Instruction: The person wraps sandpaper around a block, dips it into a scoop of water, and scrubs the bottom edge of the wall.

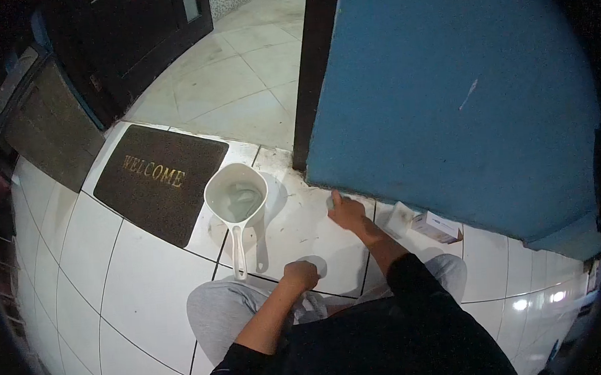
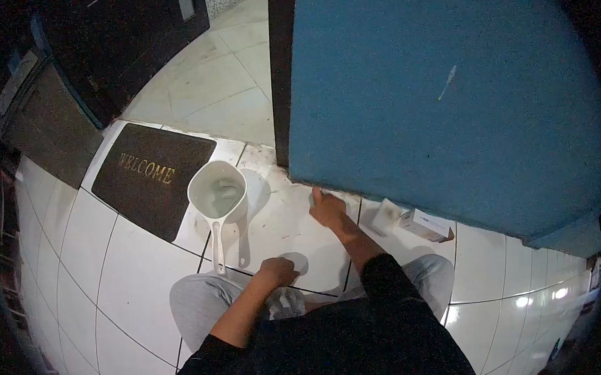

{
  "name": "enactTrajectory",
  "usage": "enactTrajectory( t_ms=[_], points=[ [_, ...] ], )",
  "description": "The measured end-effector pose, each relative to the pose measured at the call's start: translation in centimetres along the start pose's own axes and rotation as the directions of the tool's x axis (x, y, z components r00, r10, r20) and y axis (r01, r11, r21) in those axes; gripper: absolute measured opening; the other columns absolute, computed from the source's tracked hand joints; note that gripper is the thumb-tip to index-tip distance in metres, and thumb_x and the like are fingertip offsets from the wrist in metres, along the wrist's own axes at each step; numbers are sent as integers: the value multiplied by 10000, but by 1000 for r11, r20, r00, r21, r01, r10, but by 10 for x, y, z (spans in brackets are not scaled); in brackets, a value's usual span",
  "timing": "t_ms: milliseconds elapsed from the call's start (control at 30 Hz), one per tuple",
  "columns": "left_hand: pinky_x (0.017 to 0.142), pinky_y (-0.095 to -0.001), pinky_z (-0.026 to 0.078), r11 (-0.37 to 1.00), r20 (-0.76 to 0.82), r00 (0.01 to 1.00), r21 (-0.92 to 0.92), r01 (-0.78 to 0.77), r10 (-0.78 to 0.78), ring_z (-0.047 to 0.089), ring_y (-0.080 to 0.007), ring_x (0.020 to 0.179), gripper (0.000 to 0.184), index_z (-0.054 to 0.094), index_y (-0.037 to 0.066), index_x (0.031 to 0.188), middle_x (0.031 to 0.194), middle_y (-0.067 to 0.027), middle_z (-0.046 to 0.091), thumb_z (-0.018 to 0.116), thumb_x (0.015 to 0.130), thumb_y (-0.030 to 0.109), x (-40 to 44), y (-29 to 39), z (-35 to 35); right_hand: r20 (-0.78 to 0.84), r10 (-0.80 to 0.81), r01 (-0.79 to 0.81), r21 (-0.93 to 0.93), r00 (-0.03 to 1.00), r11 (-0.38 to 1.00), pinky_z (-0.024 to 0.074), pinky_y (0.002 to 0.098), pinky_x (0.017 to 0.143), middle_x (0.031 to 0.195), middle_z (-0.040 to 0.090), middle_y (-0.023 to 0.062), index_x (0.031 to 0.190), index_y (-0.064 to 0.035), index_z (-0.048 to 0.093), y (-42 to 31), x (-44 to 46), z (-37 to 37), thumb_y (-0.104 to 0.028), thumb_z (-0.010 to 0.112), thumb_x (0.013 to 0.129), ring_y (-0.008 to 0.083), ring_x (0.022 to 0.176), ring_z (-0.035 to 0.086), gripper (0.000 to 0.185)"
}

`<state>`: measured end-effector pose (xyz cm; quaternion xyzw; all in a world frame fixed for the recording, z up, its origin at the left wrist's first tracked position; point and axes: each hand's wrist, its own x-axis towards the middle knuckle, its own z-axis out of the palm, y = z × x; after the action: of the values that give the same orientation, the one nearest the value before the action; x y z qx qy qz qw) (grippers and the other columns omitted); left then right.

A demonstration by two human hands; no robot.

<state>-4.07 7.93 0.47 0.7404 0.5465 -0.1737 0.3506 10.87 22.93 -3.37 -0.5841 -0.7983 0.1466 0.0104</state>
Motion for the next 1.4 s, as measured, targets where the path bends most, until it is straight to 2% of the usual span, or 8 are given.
enactTrajectory(
  t_ms=[133,200,367,567,767,1033,1200,1400],
  points=[
    [732,-370,460,999,-24,1000,-36,0,-1,578,-265,883,319,622,63,892,931,-118,607,461,796,321,-1,2,-1,97,-250,257,-67,963,964,459,445,571,822,566,190,1040,-97,370,-28,-50,-3,-282,534,708,336,719,575,413],
    [705,-356,471,999,-25,999,-32,25,-26,590,-242,865,256,631,83,881,923,-96,614,479,783,264,2,4,-1,135,-223,233,-63,965,970,455,447,567,845,555,198,1033,-107,384,-39,-49,-5,-266,529,712,336,730,570,387],
    [748,-390,454,999,0,1000,-43,-18,18,567,-288,894,386,610,50,915,937,-147,596,434,817,380,4,3,2,72,-34,39,-77,997,996,457,427,601,858,560,190,1039,-119,370,-54,13,1,-251,505,728,311,767,575,364],
    [746,-390,455,1000,19,1000,-25,0,0,573,-285,886,376,607,51,925,933,-142,598,437,818,369,3,-1,1,114,31,-24,-57,993,998,455,425,645,891,563,188,1050,-126,366,-68,31,-14,-217,471,751,308,813,576,330],
    [742,-388,457,997,12,999,-72,39,-38,572,-283,893,361,610,48,909,943,-139,598,448,816,356,4,-1,1,185,-161,179,-85,969,980,466,431,593,817,569,171,1043,-143,378,-78,-41,4,-222,507,721,322,723,586,356],
    [719,-386,467,996,-27,999,-92,16,-19,585,-287,848,355,622,44,860,881,-142,610,467,803,358,2,1,2,-18,-110,109,-69,994,992,470,409,529,823,548,183,1036,-121,367,-94,28,19,-285,523,725,318,649,580,384],
    [706,-391,471,997,-45,999,-78,15,-18,585,-288,849,357,621,43,860,883,-148,608,472,800,362,3,-4,0,25,-50,51,-24,998,998,465,424,592,817,557,169,1044,-114,355,-107,64,10,-282,521,728,321,729,579,395],
    [710,-363,465,996,-18,998,-71,61,-63,583,-243,883,300,632,85,895,936,-91,610,499,789,333,3,-2,0,1,-66,66,-67,998,996,462,427,611,797,564,162,1046,-110,354,-92,10,29,-307,536,716,322,730,580,425]
  ],
)
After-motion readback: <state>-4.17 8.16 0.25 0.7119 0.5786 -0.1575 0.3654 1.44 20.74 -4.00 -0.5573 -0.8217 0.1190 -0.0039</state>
